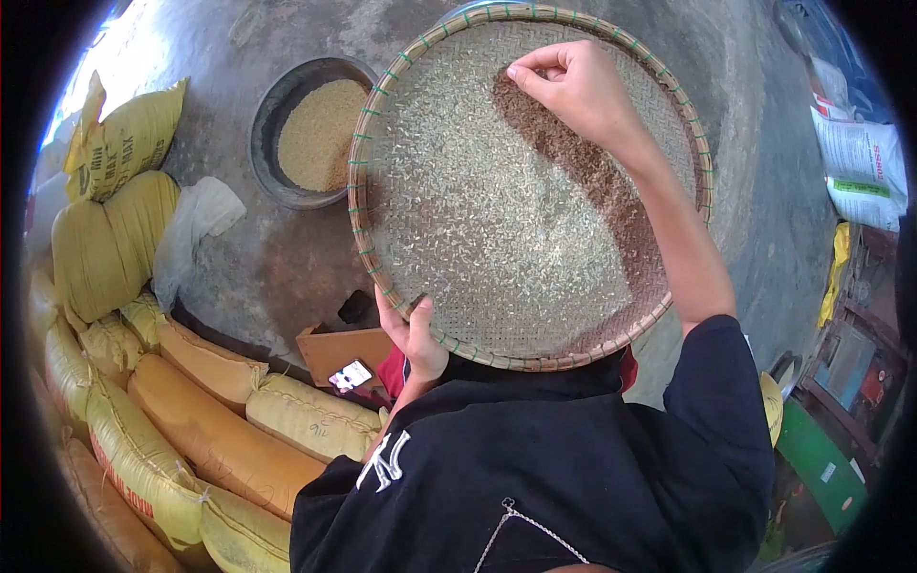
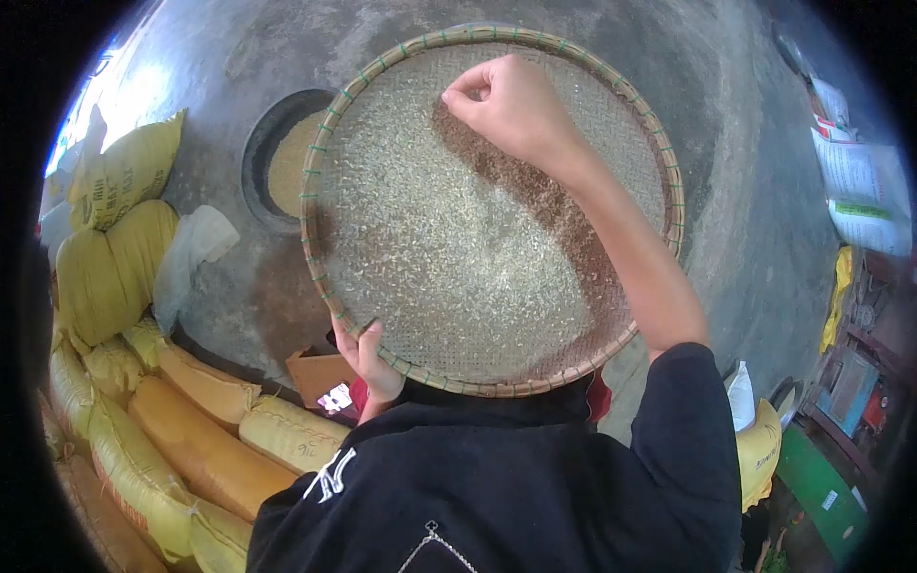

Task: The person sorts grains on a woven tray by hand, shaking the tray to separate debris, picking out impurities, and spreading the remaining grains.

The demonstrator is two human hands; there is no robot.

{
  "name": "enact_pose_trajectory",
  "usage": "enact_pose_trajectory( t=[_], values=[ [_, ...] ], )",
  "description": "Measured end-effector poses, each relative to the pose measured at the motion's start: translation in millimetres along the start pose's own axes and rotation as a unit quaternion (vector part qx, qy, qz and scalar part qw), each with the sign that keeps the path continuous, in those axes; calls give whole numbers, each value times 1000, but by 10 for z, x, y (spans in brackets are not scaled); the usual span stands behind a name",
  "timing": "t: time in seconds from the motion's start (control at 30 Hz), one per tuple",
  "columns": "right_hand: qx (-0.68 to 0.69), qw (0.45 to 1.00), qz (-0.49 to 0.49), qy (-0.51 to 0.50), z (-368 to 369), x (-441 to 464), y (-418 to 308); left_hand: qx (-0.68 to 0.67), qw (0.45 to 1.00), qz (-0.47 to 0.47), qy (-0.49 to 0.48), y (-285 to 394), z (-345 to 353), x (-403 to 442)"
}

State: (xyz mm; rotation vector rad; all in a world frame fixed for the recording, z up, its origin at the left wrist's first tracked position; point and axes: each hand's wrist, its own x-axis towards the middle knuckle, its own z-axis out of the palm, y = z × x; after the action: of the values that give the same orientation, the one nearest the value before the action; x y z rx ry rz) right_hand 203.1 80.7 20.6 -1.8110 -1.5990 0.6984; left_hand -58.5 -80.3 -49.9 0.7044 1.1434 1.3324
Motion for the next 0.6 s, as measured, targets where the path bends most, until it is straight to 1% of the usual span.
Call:
enact_pose_trajectory(
  t=[0.03,0.1,0.13,0.2,0.33,0.4,0.43,0.5,0.53,0.6],
  values=[
    [0,1000,0,0,-2,5,4,-5,1000,-3,-7,5,-2,-1],
    [-47,998,-45,-5,-14,25,14,0,1000,-3,-5,23,12,-7],
    [-47,998,-45,-4,-36,40,1,5,1000,-3,-3,28,18,-6],
    [-63,995,-13,-79,-91,74,-29,5,1000,-5,0,24,16,-2],
    [-61,994,-17,-93,-57,123,12,-1,1000,-11,5,57,53,-2],
    [-38,995,-53,-71,-46,124,24,3,1000,-6,-1,17,6,2],
    [-38,995,-54,-71,-70,114,17,6,1000,-1,-5,3,-10,4],
    [81,994,19,-67,-155,72,-5,8,1000,-4,-2,16,-6,-4],
    [80,994,18,-68,-175,65,32,10,1000,-7,0,20,1,-7],
    [172,983,34,-49,-193,47,98,8,1000,-6,0,22,11,-7]
  ],
)
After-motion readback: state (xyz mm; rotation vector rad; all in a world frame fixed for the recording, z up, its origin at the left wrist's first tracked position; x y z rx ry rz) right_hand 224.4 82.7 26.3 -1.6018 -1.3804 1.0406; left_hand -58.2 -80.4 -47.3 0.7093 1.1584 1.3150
